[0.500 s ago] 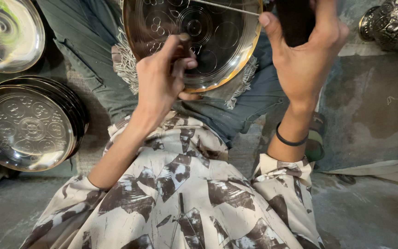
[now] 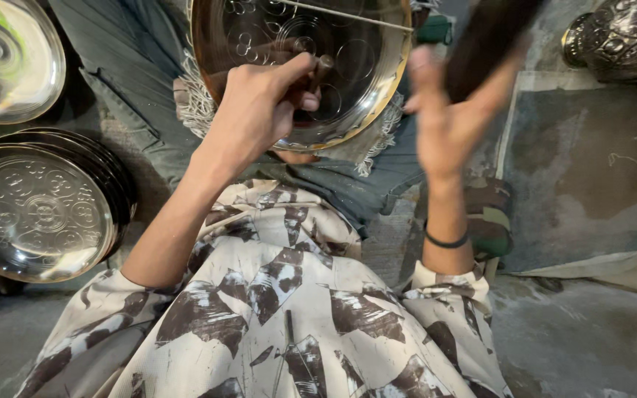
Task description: The person uses a chisel and hammer to engrave a decorative pattern into a metal plate. They repeatedly strike the chisel with the hammer to create indentations in the metal surface.
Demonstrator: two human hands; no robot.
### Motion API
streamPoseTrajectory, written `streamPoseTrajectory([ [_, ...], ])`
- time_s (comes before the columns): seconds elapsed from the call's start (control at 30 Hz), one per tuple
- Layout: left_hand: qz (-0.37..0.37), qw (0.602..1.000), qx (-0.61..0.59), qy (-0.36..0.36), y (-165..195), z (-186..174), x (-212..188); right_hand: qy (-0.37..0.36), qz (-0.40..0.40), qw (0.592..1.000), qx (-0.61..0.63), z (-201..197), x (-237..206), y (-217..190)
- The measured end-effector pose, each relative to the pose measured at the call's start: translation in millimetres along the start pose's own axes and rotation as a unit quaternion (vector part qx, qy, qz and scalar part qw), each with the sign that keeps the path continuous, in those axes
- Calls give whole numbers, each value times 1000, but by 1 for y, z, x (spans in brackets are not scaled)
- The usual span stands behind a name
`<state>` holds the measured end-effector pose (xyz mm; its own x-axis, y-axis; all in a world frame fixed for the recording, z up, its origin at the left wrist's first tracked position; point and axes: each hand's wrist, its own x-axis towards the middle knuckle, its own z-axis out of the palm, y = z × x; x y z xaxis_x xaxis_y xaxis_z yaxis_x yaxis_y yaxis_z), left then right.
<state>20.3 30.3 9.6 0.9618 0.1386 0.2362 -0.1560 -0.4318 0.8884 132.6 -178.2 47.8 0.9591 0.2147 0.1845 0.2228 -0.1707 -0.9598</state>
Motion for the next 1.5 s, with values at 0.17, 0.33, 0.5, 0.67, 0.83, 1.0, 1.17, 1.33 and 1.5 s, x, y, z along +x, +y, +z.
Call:
streamPoseTrajectory([
  [0.17,-12,999,43,-26,-4,1,3,-202,-228,890,-339,-26,1,-7],
  [0.33,-20,997,58,-53,-2,-1,6,-207,-187,881,-382,-17,-1,-5],
  [0.5,32,995,83,-39,-3,0,5,-225,-154,932,-239,-17,3,-12],
  [0.67,-49,998,25,-11,-4,6,-2,-265,-200,871,-362,-13,19,-16],
  [0.83,-53,997,32,43,-4,11,-6,-292,-275,825,-398,-2,41,-21],
  [1.0,-177,978,-58,100,-1,24,-19,-269,-285,852,-348,12,44,-31],
  [1.17,-103,979,46,169,-3,33,-26,-292,-306,796,-433,16,56,-45],
  [1.33,-120,973,79,181,6,31,-34,-368,-323,732,-474,8,55,-61],
  [1.5,-161,972,-15,170,12,30,-33,-406,-271,700,-521,8,50,-57],
])
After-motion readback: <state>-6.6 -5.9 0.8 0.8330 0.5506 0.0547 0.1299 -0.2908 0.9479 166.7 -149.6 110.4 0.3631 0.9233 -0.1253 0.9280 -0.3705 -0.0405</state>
